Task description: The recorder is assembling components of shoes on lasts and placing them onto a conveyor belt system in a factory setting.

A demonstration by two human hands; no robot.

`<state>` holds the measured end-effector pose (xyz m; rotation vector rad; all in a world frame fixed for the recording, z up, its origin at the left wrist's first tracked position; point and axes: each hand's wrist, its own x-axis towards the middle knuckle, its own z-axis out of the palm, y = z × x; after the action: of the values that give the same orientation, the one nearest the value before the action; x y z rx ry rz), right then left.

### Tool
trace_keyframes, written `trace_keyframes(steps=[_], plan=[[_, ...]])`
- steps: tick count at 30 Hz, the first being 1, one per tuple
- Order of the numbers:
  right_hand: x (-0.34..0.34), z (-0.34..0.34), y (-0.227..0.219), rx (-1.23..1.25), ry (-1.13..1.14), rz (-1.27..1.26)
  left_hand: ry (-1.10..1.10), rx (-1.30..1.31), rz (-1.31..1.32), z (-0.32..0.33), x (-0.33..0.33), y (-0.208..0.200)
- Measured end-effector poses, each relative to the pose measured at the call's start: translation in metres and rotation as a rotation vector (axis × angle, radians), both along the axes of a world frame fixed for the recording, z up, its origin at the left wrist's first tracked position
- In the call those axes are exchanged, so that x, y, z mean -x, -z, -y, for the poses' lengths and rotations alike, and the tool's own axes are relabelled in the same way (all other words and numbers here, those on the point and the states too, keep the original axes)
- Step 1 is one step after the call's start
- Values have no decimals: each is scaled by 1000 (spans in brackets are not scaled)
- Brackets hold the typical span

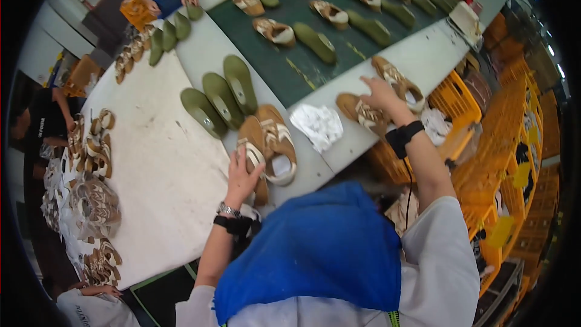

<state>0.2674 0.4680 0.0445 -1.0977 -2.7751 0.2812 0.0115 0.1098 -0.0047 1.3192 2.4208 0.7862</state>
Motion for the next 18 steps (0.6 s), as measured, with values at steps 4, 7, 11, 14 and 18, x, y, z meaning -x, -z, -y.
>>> trace_keyframes(steps=[4,7,11,14,18], plan=[[-70,13,53,131,183,92,36,30,82,-13,-2,26],[-80,23,66,367,211,96,17,17,112,-6,2,28],[-86,24,74,360,96,66,-47,10,113,-4,-5,17],[-85,24,59,348,13,153,-77,-11,67,-11,-11,11],[-81,18,56,315,48,117,-243,43,232,-12,-21,-12]])
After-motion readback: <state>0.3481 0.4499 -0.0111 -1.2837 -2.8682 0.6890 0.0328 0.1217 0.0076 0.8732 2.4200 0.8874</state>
